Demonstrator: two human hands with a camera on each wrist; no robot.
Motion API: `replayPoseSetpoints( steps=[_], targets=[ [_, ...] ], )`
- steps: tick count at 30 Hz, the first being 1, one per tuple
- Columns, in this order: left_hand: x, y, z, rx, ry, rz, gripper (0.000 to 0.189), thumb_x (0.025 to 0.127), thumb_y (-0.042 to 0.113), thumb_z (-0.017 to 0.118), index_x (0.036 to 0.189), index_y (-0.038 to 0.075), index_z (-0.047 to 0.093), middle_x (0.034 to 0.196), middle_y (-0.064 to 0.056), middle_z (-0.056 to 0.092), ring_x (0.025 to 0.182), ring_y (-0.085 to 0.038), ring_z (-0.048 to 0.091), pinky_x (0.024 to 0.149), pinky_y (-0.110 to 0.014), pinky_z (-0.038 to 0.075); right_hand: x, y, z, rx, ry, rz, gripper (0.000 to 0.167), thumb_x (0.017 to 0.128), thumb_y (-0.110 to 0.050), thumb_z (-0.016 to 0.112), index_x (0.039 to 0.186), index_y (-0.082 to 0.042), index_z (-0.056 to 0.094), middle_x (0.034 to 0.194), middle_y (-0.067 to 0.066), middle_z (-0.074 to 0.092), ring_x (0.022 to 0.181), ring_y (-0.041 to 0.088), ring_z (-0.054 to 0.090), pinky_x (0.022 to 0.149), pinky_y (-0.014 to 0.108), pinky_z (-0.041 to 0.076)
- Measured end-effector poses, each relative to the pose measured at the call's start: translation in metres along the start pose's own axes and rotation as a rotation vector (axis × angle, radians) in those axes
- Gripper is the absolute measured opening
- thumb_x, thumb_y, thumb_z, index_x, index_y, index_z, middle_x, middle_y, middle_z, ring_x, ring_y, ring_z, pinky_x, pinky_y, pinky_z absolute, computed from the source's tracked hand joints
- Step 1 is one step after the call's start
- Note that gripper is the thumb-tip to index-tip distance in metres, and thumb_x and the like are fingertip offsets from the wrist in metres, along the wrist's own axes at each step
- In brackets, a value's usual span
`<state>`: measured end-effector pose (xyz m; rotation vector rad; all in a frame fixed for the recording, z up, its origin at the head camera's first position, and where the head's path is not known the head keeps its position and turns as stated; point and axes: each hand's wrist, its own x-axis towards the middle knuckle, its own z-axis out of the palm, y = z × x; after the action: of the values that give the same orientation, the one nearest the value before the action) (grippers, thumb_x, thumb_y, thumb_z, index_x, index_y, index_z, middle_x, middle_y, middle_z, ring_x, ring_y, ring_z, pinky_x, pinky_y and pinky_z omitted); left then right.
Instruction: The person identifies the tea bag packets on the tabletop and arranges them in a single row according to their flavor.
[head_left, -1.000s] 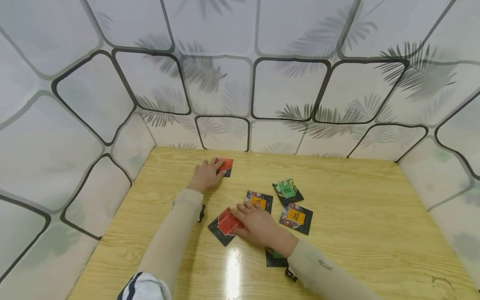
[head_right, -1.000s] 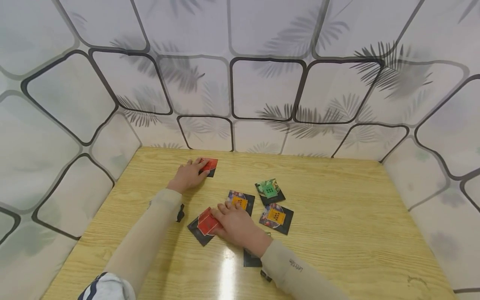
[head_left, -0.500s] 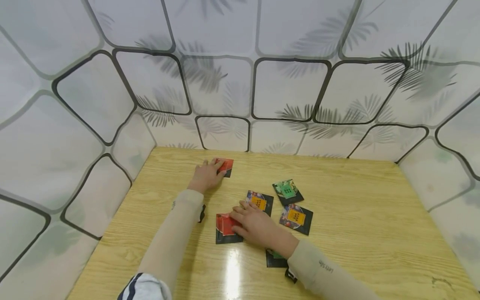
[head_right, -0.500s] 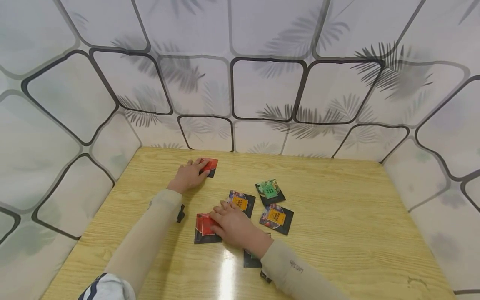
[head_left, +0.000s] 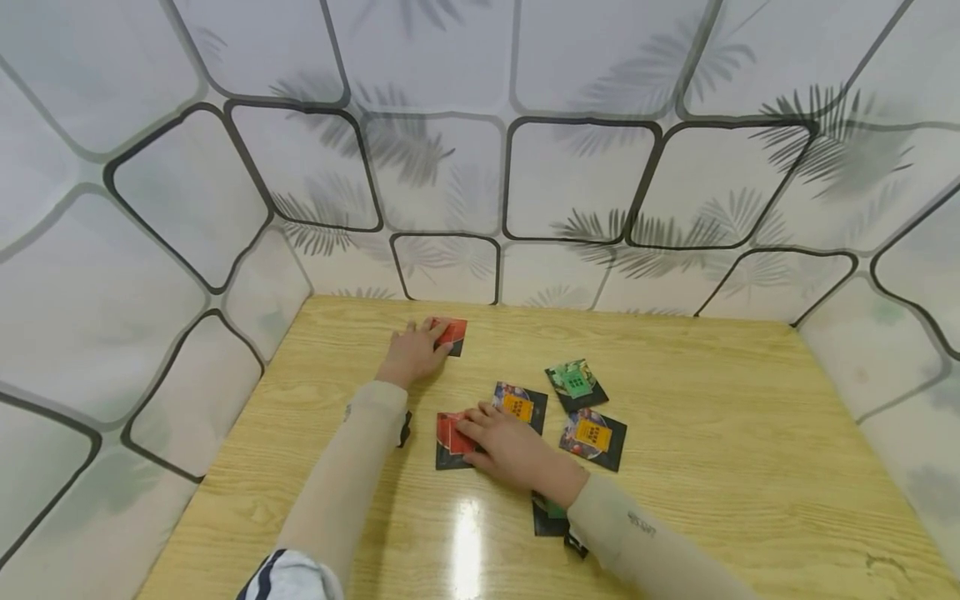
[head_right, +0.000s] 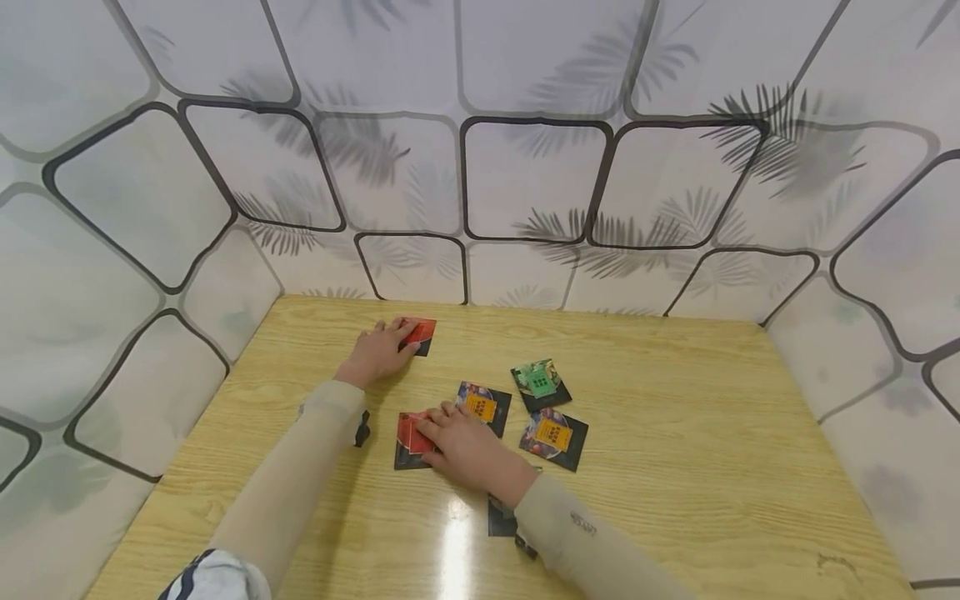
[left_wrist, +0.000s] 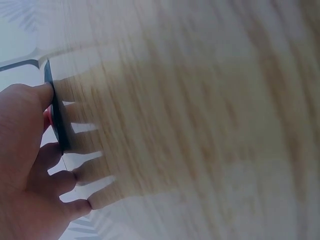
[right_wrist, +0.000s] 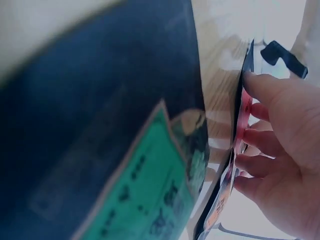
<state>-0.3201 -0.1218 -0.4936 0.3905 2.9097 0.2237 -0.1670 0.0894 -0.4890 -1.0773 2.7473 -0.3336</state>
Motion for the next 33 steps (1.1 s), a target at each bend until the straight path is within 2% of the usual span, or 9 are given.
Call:
replayPoseSetpoints(
  steps=[10, 28, 33],
  targets=[
    [0.001, 0.000, 0.003, 0.002, 0.007, 0.000, 0.062, 0.113, 0.048, 0.037, 0.169, 0.023, 0.028, 0.174, -0.015, 0.028, 0.158, -0.049, 0.026, 0.124, -0.071, 0.027, 0.011, 0.012, -0.002, -0.003, -0.003, 0.042, 0.057, 0.109, -0.042, 0.057, 0.159, -0.013, 0.050, 0.162, 0.014, 0.050, 0.154, 0.042, 0.040, 0.126, 0.056, 0.034],
    [-0.002, 0.000, 0.001, 0.031, 0.032, 0.017, 0.062, 0.114, 0.047, 0.037, 0.168, 0.019, 0.031, 0.172, -0.017, 0.031, 0.156, -0.052, 0.030, 0.121, -0.072, 0.030, 0.034, 0.028, -0.013, -0.090, -0.009, 0.164, 0.058, 0.111, -0.042, 0.054, 0.161, -0.015, 0.046, 0.165, 0.010, 0.047, 0.156, 0.035, 0.038, 0.129, 0.053, 0.031],
    [-0.003, 0.000, 0.002, 0.000, 0.028, 0.021, 0.062, 0.114, 0.048, 0.037, 0.168, 0.019, 0.031, 0.173, -0.017, 0.030, 0.157, -0.051, 0.028, 0.123, -0.073, 0.027, 0.039, 0.035, -0.016, -0.093, -0.004, 0.188, 0.057, 0.110, -0.040, 0.055, 0.159, -0.012, 0.048, 0.162, 0.012, 0.050, 0.153, 0.036, 0.042, 0.128, 0.053, 0.033]
  ],
)
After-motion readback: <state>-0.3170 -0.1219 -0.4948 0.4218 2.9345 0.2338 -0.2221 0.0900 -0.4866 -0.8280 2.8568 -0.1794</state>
